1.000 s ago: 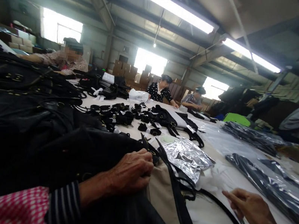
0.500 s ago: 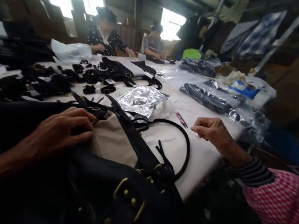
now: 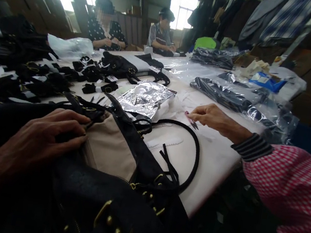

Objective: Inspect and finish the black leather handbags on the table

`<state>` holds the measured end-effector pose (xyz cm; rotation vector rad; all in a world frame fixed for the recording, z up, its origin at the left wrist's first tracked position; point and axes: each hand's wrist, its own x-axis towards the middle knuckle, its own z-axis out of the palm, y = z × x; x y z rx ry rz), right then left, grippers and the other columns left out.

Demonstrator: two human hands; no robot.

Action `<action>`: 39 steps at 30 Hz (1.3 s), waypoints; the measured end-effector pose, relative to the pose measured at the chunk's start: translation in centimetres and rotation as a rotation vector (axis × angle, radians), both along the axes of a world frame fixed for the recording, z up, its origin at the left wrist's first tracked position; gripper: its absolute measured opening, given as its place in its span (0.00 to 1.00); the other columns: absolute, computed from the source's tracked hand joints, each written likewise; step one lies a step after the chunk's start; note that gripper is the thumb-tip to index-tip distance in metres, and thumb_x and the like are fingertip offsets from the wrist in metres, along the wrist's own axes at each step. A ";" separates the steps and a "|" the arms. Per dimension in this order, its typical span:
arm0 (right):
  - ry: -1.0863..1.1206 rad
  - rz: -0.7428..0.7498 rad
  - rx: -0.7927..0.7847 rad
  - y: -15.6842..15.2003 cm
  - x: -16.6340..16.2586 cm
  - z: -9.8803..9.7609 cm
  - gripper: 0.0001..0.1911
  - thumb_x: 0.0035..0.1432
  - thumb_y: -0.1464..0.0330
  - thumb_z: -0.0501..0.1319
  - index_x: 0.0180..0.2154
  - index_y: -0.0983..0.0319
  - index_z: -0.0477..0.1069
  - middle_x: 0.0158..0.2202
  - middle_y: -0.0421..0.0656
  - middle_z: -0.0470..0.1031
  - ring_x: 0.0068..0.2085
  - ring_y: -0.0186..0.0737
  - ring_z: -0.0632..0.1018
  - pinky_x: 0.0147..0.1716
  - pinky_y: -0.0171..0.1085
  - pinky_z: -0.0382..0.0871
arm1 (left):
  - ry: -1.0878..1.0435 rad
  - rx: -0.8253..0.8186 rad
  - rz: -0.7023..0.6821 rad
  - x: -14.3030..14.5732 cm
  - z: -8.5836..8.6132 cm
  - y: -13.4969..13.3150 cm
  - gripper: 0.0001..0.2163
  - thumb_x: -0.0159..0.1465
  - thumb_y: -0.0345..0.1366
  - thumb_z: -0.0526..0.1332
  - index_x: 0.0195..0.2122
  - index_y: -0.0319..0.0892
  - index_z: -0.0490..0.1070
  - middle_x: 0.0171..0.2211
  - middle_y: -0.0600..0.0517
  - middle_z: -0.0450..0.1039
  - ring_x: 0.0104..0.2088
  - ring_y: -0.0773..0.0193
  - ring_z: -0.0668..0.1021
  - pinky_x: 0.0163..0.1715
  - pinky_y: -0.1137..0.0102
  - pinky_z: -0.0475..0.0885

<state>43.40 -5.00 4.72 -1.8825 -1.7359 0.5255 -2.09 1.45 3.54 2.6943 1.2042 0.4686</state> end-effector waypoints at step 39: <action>0.151 0.577 -0.259 1.6 -24.5 1.2 0.10 0.51 0.64 0.58 0.21 0.61 0.66 0.20 0.37 0.63 0.24 0.33 0.64 0.24 0.35 0.55 | -0.038 -0.175 0.028 0.1 2.5 -0.4 0.09 0.63 0.34 0.56 0.29 0.41 0.74 0.28 0.53 0.69 0.37 0.60 0.72 0.37 0.66 0.60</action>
